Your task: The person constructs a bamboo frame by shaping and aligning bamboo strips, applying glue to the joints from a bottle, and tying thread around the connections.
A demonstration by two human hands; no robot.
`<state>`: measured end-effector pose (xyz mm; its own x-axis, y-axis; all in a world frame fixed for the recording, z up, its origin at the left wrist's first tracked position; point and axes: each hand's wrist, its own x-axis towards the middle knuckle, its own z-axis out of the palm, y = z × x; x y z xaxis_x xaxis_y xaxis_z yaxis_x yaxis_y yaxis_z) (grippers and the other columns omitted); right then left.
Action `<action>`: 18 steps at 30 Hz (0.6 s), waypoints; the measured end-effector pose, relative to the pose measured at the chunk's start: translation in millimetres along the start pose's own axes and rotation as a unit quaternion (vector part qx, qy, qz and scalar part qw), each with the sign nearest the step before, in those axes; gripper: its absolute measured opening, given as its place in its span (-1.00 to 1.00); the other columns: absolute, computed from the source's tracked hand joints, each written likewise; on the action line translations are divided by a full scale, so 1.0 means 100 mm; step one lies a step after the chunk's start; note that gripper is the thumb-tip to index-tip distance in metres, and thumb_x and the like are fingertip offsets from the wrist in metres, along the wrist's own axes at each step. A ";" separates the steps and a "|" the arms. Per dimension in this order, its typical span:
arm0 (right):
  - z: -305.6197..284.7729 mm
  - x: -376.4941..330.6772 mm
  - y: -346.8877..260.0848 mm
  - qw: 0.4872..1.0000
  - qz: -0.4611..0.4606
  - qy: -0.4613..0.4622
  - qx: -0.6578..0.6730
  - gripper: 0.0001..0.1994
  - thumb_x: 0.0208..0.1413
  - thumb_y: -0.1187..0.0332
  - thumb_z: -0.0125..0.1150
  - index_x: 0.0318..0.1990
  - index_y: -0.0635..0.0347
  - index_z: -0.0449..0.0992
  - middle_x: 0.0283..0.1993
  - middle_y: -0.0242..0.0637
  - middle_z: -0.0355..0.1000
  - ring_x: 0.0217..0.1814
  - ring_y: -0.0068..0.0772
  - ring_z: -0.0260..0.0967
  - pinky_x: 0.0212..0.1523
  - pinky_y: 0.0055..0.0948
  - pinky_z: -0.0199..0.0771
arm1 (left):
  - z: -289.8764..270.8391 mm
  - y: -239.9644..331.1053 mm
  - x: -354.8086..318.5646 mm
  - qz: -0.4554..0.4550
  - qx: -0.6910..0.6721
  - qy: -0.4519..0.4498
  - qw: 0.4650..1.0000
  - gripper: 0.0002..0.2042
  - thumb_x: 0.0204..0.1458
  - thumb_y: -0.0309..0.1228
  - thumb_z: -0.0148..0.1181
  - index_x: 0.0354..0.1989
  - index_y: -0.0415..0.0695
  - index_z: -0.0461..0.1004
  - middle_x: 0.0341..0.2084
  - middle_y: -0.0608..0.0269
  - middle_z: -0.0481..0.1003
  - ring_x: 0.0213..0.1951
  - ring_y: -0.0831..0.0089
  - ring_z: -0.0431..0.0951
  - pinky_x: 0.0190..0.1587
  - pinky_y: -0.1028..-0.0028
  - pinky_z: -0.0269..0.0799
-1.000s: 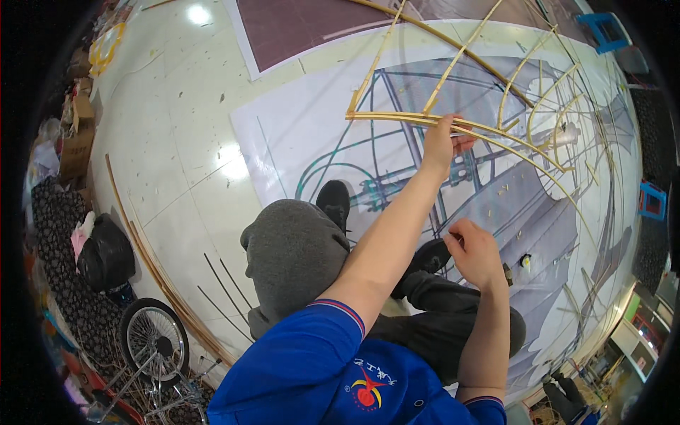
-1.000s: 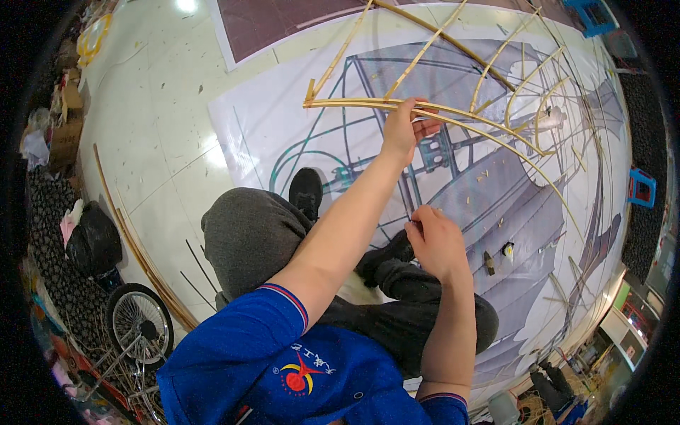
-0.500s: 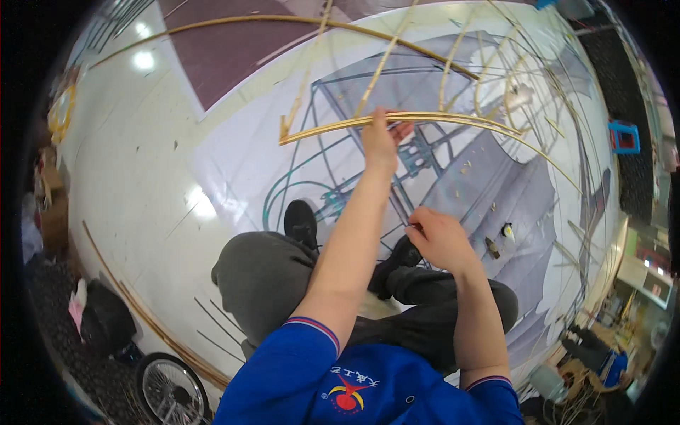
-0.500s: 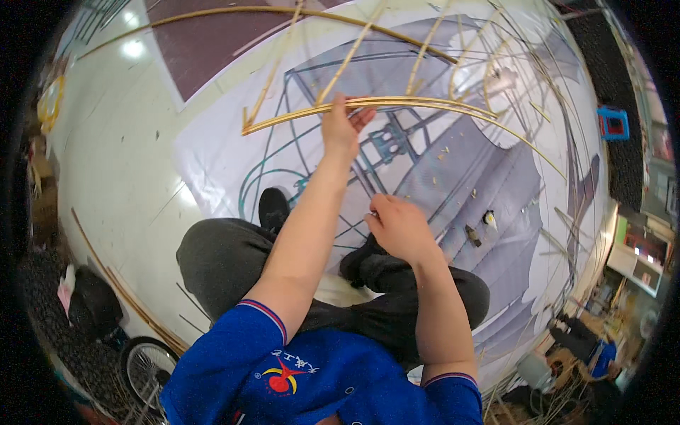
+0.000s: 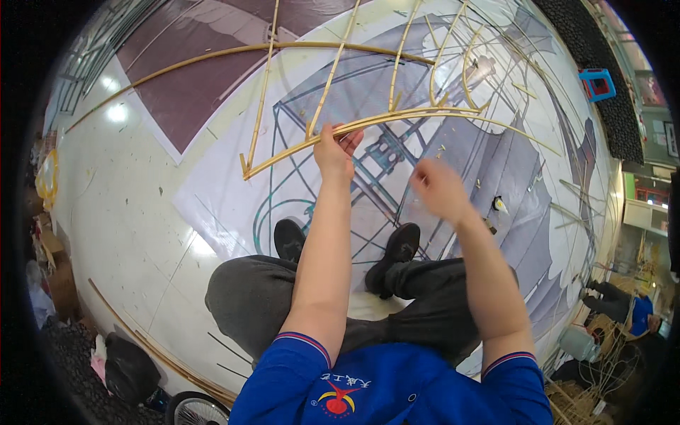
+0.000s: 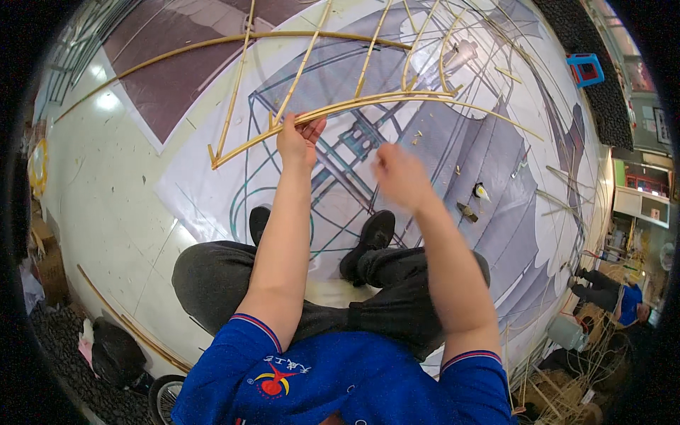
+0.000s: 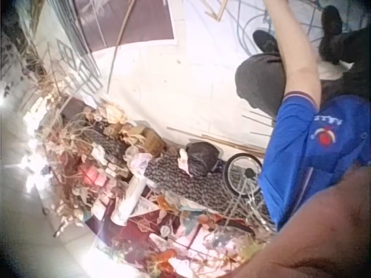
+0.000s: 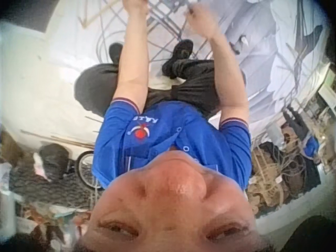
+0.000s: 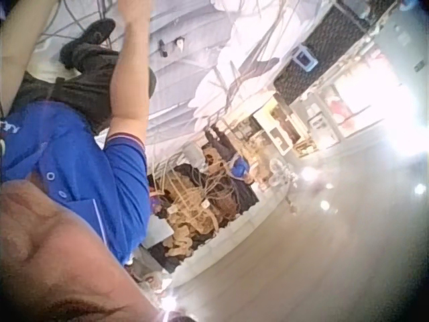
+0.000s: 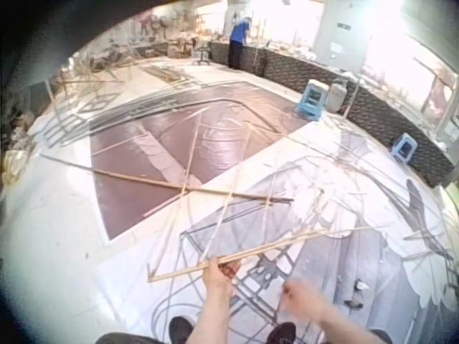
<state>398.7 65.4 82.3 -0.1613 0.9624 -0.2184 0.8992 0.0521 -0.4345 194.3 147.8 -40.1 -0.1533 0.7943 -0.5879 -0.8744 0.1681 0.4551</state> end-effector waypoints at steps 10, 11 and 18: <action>-0.05 1.12 0.51 0.935 -0.254 0.160 -0.189 -0.78 0.14 0.37 0.29 -0.10 0.20 0.48 -0.15 -0.20 0.49 -0.03 -0.08 0.47 0.05 -0.13 0.52 | -0.09 0.03 -0.12 -0.015 0.025 0.000 1.000 -0.60 0.40 -0.11 -0.06 -0.16 -0.28 0.43 -0.23 -0.11 0.59 -0.20 0.09 0.69 -0.12 0.21 0.72; -0.04 1.16 0.56 0.933 -0.267 0.138 -0.199 -0.79 0.16 0.35 0.28 -0.10 0.17 0.49 -0.16 -0.21 0.49 -0.04 -0.09 0.48 0.01 -0.13 0.53 | -0.09 0.05 -0.13 -0.012 0.027 0.005 1.000 -0.60 0.40 -0.11 -0.06 -0.16 -0.28 0.43 -0.23 -0.11 0.59 -0.20 0.09 0.69 -0.12 0.21 0.72; 0.13 1.06 0.40 0.948 -0.244 -0.023 -0.202 -0.84 0.22 0.27 0.22 -0.14 0.08 0.48 -0.24 -0.25 0.47 -0.12 -0.10 0.52 -0.17 -0.10 0.56 | -0.45 0.29 -0.26 0.010 0.072 0.030 0.997 -0.53 0.38 -0.05 -0.08 -0.18 -0.33 0.42 -0.27 -0.15 0.60 -0.27 0.09 0.72 -0.24 0.24 0.71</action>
<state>412.8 166.4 30.4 -0.6076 0.7852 -0.1193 0.7938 0.5953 -0.1249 152.5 105.5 -42.0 -0.2015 0.7628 -0.6144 -0.7959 0.2382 0.5567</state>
